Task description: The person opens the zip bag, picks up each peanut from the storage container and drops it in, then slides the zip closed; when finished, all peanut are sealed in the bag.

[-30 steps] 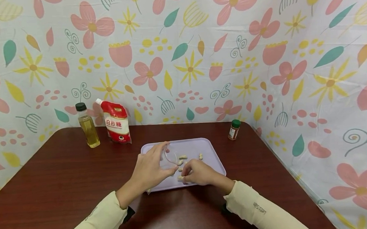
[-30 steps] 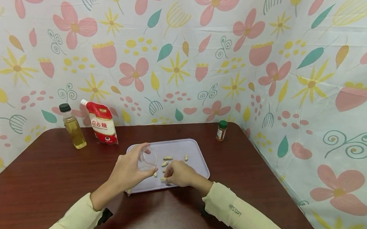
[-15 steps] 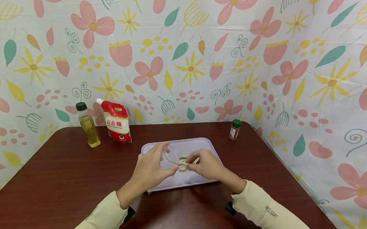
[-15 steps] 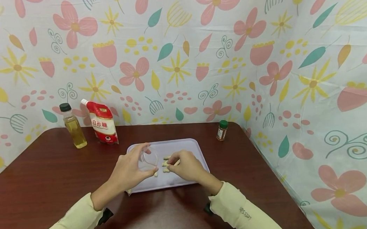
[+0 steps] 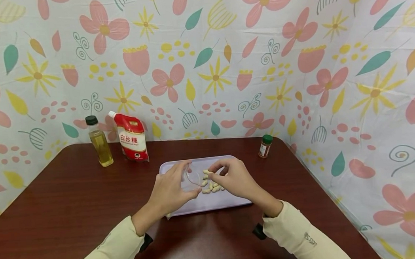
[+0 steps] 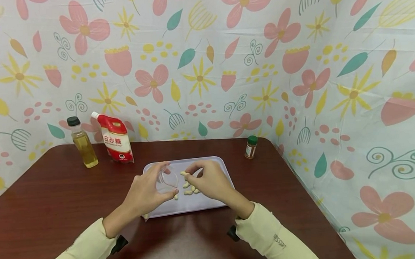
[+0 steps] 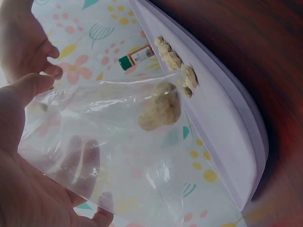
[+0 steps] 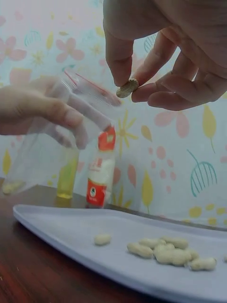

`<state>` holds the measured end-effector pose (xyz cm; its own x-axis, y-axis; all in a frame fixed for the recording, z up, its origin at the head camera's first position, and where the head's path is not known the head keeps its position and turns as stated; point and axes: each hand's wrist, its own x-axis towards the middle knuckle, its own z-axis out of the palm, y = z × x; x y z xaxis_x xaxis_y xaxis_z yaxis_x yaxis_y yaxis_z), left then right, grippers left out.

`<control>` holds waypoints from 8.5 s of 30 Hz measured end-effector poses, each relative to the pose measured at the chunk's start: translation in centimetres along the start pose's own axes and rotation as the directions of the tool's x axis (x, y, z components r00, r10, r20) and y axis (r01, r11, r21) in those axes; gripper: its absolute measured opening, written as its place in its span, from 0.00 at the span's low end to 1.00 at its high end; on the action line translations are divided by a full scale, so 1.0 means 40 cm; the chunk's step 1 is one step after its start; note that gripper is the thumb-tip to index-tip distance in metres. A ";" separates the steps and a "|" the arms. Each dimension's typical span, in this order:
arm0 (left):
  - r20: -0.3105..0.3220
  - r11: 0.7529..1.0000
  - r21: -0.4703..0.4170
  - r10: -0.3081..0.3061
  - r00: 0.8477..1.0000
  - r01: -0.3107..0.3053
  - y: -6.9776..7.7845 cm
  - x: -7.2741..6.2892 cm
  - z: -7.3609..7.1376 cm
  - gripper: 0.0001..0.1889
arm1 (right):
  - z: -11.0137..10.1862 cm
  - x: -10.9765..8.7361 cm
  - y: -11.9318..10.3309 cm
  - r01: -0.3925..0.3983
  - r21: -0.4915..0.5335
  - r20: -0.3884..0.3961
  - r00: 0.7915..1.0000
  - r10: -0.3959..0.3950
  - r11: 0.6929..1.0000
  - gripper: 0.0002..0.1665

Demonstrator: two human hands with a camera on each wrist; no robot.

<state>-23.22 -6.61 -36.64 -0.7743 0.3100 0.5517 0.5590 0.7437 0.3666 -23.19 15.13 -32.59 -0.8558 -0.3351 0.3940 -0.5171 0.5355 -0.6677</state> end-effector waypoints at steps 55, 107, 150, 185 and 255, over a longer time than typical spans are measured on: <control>-0.034 1.000 0.020 0.021 0.999 -0.020 -0.010 -0.006 -0.018 0.40 | 0.073 0.066 0.047 0.006 0.002 0.073 0.997 -0.006 1.000 0.04; -0.054 0.999 0.033 0.029 0.998 -0.027 -0.027 -0.010 -0.034 0.40 | 0.200 0.102 0.129 -0.125 -0.293 0.347 0.910 0.228 0.948 0.07; 0.002 0.999 0.031 -0.030 1.000 0.030 -0.023 -0.013 -0.030 0.40 | 0.012 0.076 0.007 0.031 -0.046 0.071 0.997 -0.028 0.998 0.03; -0.009 0.999 0.041 -0.019 1.000 0.019 -0.022 -0.010 -0.033 0.40 | 0.036 0.055 0.012 -0.009 -0.028 0.099 0.995 0.011 1.000 0.05; -0.003 1.000 0.021 -0.017 1.000 0.017 -0.020 -0.004 -0.009 0.39 | 0.046 0.045 0.072 -0.013 -0.131 0.149 0.988 0.032 0.991 0.05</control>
<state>-23.45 -7.47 -36.75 -0.7830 0.2956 0.5473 0.5390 0.7615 0.3599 -26.19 14.63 -34.94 -0.8606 -0.4296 0.2736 -0.5035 0.6366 -0.5842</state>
